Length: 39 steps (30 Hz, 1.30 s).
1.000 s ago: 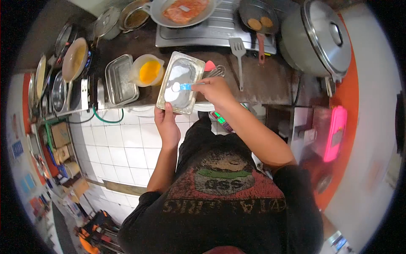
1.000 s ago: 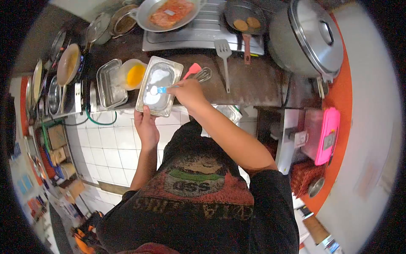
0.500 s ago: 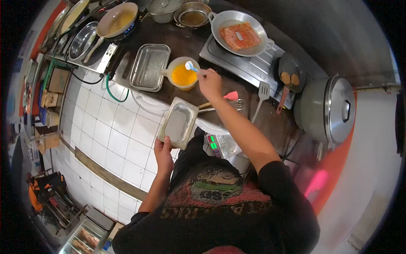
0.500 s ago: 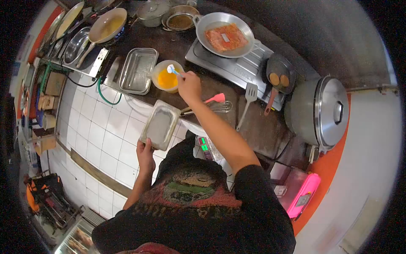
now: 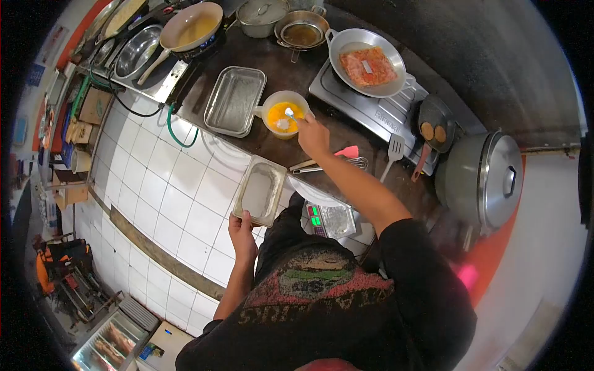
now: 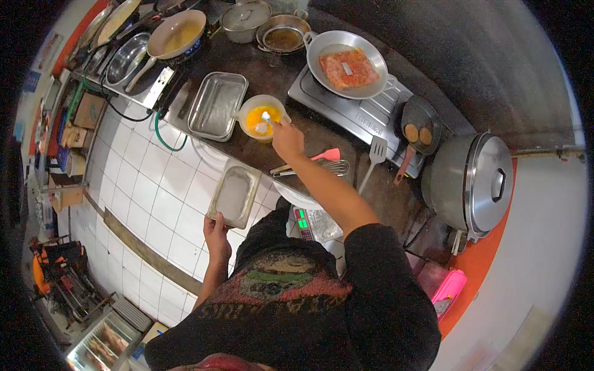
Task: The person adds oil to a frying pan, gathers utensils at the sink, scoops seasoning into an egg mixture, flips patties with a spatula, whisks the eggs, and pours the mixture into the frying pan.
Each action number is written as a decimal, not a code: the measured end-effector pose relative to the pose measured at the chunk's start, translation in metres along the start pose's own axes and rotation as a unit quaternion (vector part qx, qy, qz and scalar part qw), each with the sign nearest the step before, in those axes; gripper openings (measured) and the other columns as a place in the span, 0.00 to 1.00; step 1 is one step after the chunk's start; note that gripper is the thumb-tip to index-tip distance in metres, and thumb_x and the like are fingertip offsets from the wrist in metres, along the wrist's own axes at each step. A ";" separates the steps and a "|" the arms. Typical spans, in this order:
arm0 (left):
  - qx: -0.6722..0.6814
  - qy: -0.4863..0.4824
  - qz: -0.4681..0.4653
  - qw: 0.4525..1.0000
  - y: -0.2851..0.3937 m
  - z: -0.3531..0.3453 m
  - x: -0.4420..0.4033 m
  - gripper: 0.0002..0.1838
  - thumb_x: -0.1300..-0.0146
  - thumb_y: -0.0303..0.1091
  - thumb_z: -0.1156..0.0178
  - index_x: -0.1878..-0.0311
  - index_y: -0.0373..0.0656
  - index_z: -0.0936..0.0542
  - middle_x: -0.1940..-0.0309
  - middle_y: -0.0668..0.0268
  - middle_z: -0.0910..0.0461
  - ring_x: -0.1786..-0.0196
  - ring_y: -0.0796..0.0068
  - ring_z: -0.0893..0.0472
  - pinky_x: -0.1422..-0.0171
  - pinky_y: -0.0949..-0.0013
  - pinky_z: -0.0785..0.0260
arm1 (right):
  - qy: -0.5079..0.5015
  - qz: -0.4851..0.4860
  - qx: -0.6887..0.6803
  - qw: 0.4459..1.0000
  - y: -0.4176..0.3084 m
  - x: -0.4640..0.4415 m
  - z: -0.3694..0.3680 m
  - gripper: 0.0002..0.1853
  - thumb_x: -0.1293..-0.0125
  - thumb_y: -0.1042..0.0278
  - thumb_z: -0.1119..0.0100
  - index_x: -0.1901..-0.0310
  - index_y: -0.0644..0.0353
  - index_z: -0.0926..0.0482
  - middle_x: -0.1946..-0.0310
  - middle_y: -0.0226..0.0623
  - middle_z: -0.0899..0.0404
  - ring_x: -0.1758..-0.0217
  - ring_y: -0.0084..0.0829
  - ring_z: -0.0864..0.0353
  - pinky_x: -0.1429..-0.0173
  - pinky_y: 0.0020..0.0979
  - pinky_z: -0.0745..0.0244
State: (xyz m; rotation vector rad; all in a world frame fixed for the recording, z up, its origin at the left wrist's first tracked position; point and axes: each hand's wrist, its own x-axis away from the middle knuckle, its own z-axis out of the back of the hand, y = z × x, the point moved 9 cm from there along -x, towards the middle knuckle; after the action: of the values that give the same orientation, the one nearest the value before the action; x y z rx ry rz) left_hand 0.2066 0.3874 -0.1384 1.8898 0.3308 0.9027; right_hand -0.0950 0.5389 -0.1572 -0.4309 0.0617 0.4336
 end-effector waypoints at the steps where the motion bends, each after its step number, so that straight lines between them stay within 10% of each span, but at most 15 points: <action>1: -0.015 -0.004 -0.001 1.000 -0.004 0.002 -0.005 0.13 0.29 0.34 0.47 0.48 0.37 0.27 0.59 0.65 0.21 0.58 0.77 0.22 0.52 0.69 0.28 | -0.001 0.001 -0.011 1.000 -0.001 -0.004 0.004 0.10 0.37 0.68 0.52 0.60 0.54 0.19 0.62 0.39 0.23 0.65 0.45 0.19 0.62 0.45 0.23; 35: -0.038 -0.035 0.004 0.999 -0.010 -0.017 -0.018 0.15 0.29 0.36 0.46 0.45 0.37 0.28 0.56 0.63 0.21 0.57 0.74 0.21 0.53 0.67 0.26 | 0.124 -0.071 -0.178 0.974 0.045 -0.001 -0.002 0.08 0.36 0.67 0.43 0.61 0.58 0.16 0.72 0.36 0.21 0.74 0.39 0.21 0.69 0.36 0.27; 39: -0.038 -0.042 0.003 0.998 -0.015 -0.015 -0.019 0.15 0.29 0.36 0.46 0.46 0.37 0.28 0.58 0.64 0.21 0.59 0.75 0.21 0.54 0.68 0.26 | -0.031 -0.307 -0.567 0.764 0.076 0.013 -0.042 0.10 0.34 0.67 0.43 0.57 0.62 0.17 0.79 0.25 0.28 0.81 0.20 0.31 0.76 0.23 0.39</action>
State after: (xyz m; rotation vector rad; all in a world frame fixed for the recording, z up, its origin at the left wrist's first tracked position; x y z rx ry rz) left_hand 0.1856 0.3938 -0.1559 1.8535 0.2373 0.8270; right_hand -0.1139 0.5885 -0.2274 -1.5860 -0.4333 -0.2369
